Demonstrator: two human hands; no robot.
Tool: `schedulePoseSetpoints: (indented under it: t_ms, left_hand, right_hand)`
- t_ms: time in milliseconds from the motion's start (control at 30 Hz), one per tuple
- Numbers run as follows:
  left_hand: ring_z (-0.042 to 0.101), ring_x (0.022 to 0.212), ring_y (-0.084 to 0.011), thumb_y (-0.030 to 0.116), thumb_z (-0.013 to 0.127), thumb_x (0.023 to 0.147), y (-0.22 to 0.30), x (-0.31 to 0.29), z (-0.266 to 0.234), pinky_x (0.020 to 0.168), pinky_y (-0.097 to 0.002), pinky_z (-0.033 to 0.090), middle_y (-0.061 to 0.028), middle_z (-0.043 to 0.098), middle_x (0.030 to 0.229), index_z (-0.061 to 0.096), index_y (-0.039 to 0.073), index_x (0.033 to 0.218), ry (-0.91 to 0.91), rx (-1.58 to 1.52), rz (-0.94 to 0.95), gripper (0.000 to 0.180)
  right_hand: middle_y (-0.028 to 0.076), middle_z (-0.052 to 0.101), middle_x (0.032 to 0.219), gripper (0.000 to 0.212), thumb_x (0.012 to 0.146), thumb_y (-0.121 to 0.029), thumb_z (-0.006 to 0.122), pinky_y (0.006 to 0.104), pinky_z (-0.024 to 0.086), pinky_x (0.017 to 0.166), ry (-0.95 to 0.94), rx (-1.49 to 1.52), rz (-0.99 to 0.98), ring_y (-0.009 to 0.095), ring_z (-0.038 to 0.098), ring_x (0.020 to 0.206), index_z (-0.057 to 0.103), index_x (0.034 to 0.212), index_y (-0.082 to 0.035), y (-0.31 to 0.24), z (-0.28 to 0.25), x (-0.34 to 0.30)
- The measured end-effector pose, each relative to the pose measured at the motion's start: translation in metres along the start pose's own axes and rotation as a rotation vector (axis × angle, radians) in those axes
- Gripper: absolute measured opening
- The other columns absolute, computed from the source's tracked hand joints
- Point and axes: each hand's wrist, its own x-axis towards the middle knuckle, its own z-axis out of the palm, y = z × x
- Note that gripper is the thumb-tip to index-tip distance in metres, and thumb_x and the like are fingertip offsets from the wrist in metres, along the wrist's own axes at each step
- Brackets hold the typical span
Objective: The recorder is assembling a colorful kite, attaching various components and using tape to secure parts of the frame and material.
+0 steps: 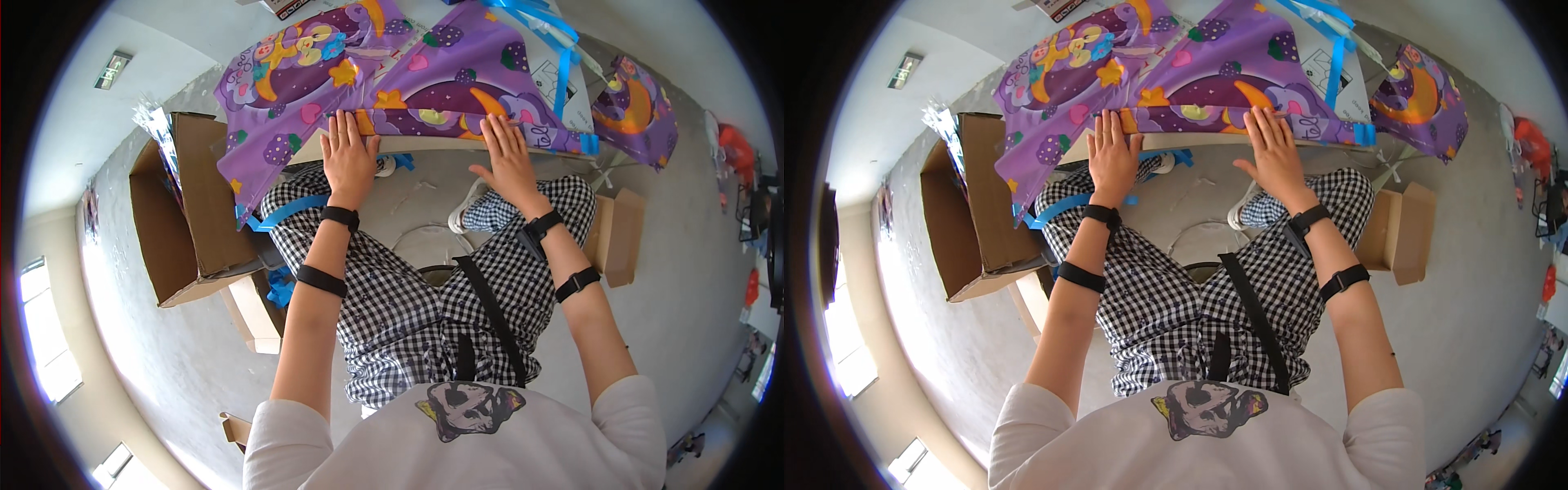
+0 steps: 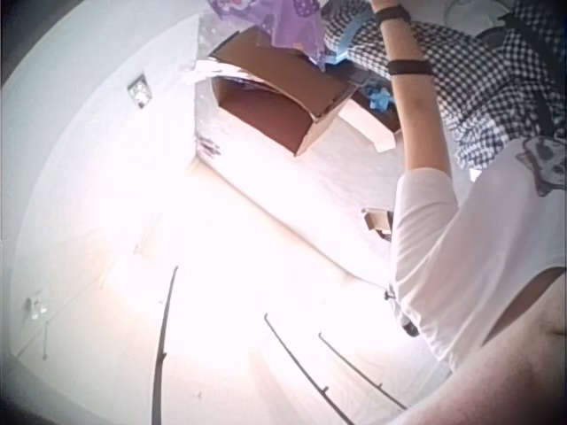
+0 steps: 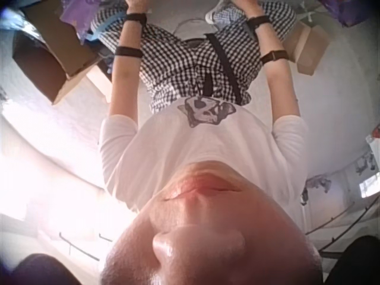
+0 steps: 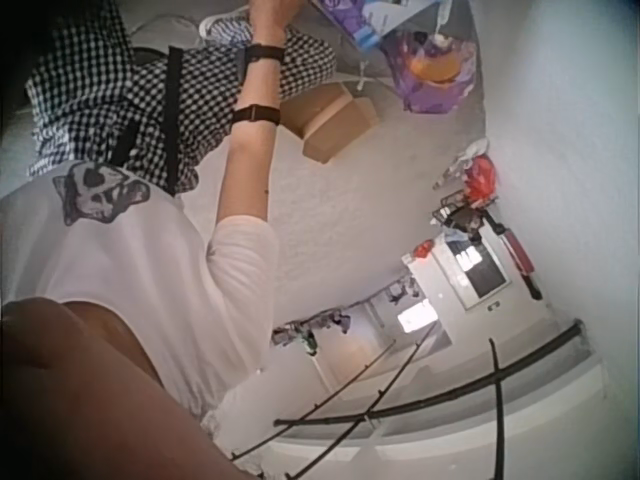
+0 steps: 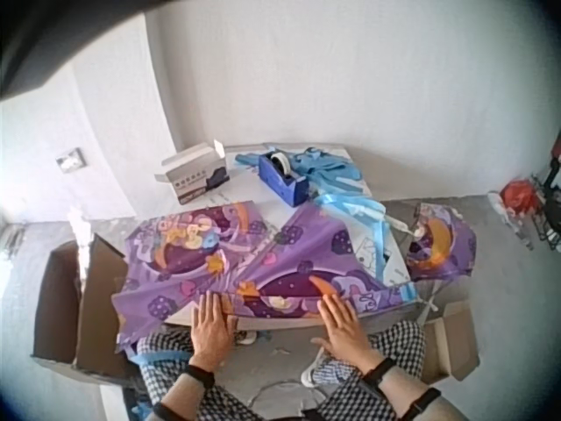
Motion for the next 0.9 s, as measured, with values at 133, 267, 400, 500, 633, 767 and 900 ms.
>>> schedulePoseSetpoints:
  t_ms: [133, 267, 400, 500, 633, 767, 900]
  left_hand:
    - [0.029, 0.145, -0.0336, 0.037, 0.049, 0.099, 0.002, 0.004, -0.004, 0.119, -0.0499, 0.021, -0.0165, 0.038, 0.154, 0.042, -0.002, 0.143, -0.003, 0.045, -0.022, 0.060]
    - [0.027, 0.146, -0.0343, 0.031, 0.053, 0.096, 0.031, 0.009, -0.005, 0.119, -0.0488, 0.021, -0.0171, 0.036, 0.154, 0.043, -0.001, 0.143, 0.103, -0.042, 0.169, 0.058]
    - [0.026, 0.147, -0.0336, 0.035, 0.053, 0.098, 0.064, 0.003, 0.003, 0.118, -0.0479, 0.024, -0.0176, 0.031, 0.157, 0.040, 0.004, 0.147, -0.012, -0.201, 0.341, 0.060]
    - [0.024, 0.148, -0.0333, 0.042, 0.052, 0.097, 0.064, 0.001, 0.009, 0.119, -0.0477, 0.022, -0.0195, 0.029, 0.158, 0.038, 0.003, 0.148, -0.019, -0.105, 0.205, 0.066]
    - [0.028, 0.146, -0.0342, 0.044, 0.051, 0.098, 0.041, 0.002, 0.011, 0.117, -0.0488, 0.024, -0.0225, 0.034, 0.154, 0.036, 0.002, 0.149, 0.070, -0.028, 0.112, 0.067]
    - [0.033, 0.143, -0.0364, 0.044, 0.051, 0.098, 0.019, 0.007, 0.007, 0.115, -0.0517, 0.028, -0.0243, 0.037, 0.152, 0.039, 0.000, 0.146, 0.066, 0.048, 0.000, 0.066]
    - [0.027, 0.146, -0.0357, 0.032, 0.053, 0.096, 0.032, 0.013, 0.001, 0.117, -0.0520, 0.023, -0.0247, 0.032, 0.154, 0.040, 0.000, 0.145, 0.047, 0.086, -0.056, 0.060]
  right_hand:
    - [0.013, 0.026, 0.160, 0.094, 0.085, -0.049, 0.070, 0.0464, 0.021, 0.120, -0.025, -0.012, 0.013, 0.029, 0.023, 0.148, 0.023, 0.155, -0.008, 0.000, 0.000, 0.000]
    - [0.013, 0.026, 0.160, 0.094, 0.084, -0.050, 0.070, 0.0462, 0.021, 0.120, -0.004, -0.010, 0.010, 0.029, 0.024, 0.148, 0.023, 0.155, -0.008, 0.000, 0.000, 0.000]
    - [0.013, 0.025, 0.160, 0.095, 0.084, -0.050, 0.070, 0.0462, 0.021, 0.120, 0.002, -0.009, 0.000, 0.029, 0.024, 0.148, 0.022, 0.155, -0.008, 0.000, -0.001, 0.000]
    - [0.012, 0.025, 0.160, 0.095, 0.084, -0.050, 0.070, 0.0462, 0.021, 0.120, -0.009, -0.002, 0.006, 0.029, 0.023, 0.148, 0.022, 0.155, -0.008, 0.000, -0.001, -0.001]
    - [0.012, 0.025, 0.160, 0.096, 0.084, -0.050, 0.070, 0.0462, 0.021, 0.120, -0.039, 0.001, 0.019, 0.029, 0.023, 0.148, 0.022, 0.155, -0.007, 0.000, -0.001, -0.001]
    - [0.012, 0.026, 0.160, 0.096, 0.084, -0.049, 0.071, 0.0466, 0.022, 0.120, -0.005, 0.003, 0.019, 0.029, 0.023, 0.148, 0.022, 0.155, -0.007, 0.000, 0.000, -0.002]
    - [0.014, 0.026, 0.159, 0.096, 0.084, -0.051, 0.070, 0.0470, 0.021, 0.120, 0.004, 0.000, 0.013, 0.029, 0.023, 0.148, 0.023, 0.155, -0.006, 0.001, 0.001, -0.003]
